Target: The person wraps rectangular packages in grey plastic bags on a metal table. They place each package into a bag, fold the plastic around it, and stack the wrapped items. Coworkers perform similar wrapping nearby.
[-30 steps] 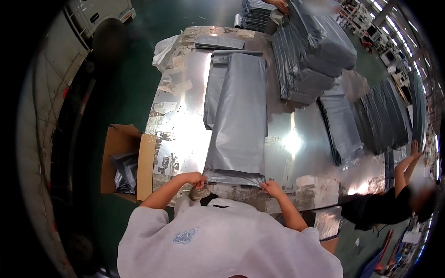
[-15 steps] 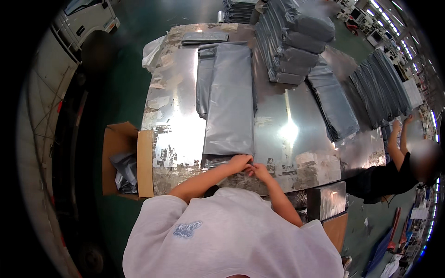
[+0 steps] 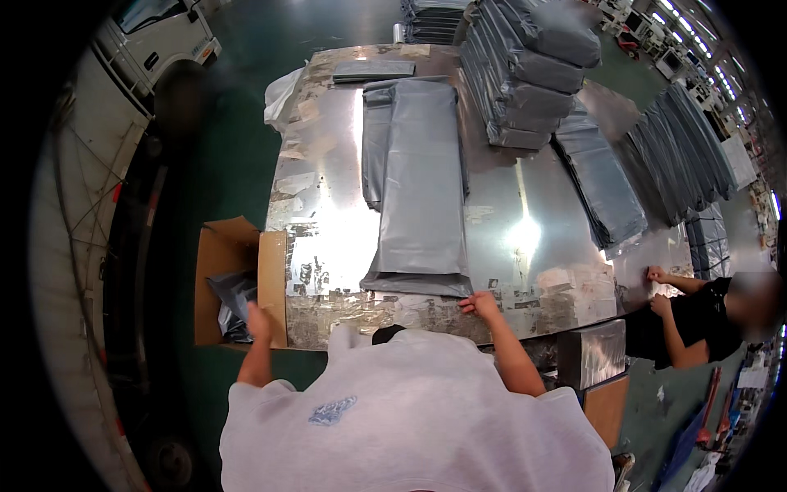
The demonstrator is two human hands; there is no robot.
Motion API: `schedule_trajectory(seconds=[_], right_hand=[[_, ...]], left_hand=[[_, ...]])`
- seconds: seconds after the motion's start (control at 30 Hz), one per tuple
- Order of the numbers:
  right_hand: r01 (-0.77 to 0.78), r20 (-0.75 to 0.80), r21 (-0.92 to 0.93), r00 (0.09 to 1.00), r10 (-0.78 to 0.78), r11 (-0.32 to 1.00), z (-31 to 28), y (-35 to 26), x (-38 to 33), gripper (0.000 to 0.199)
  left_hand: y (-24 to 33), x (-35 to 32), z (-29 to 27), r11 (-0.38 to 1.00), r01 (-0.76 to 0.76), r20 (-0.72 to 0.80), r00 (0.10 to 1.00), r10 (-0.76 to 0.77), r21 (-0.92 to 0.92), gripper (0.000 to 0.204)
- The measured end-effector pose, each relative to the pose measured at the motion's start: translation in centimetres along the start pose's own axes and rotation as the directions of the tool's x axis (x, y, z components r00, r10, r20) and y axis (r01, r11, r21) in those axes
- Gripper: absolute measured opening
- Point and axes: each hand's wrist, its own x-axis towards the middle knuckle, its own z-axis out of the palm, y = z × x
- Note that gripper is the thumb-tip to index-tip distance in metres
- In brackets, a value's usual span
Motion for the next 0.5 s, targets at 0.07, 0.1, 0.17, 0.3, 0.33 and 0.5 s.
schedule_trajectory(seconds=[0.07, 0.1, 0.17, 0.3, 0.33, 0.5], right_hand=[[0.030, 0.036, -0.080, 0.999, -0.027, 0.996, 0.1, 0.0, 0.5, 0.015], [0.051, 0.061, -0.178, 0.997, -0.041, 0.983, -0.2, -0.8, 0.0, 0.013], [0.178, 0.042, -0.670, 0.978, -0.202, 0.720, -1.3, -2.4, -1.0, 0.023], [0.106, -0.015, -0.982, 0.778, -0.628, 0.155, 0.6, -9.0, -5.1, 0.067], [0.171, 0.106, -0.985, 0.630, -0.769, 0.004, 0.8, -10.1, -5.0, 0.074], [0.361, 0.702, -0.681, 0.568, -0.429, -0.637, 2.0, -12.8, -4.1, 0.067]], left_hand=[[-9.1, 1.1, -0.7, 0.902, 0.160, 0.109, 0.969, -0.220, 0.400, 0.031], [-10.7, 0.7, -0.9, 0.843, 0.053, 0.197, 0.963, -0.186, 0.535, 0.028], [-9.1, 2.2, 0.2, 0.695, -0.122, 0.468, 0.819, -0.333, 0.708, 0.020], [5.6, 2.4, -0.4, 0.731, -0.397, 0.392, 0.900, 0.192, 0.554, 0.014], [9.5, 1.6, 0.0, 0.797, -0.493, 0.216, 0.870, 0.443, 0.349, 0.018], [27.8, -5.4, -2.9, -0.059, -0.992, 0.161, -0.041, 0.986, 0.108, 0.069]])
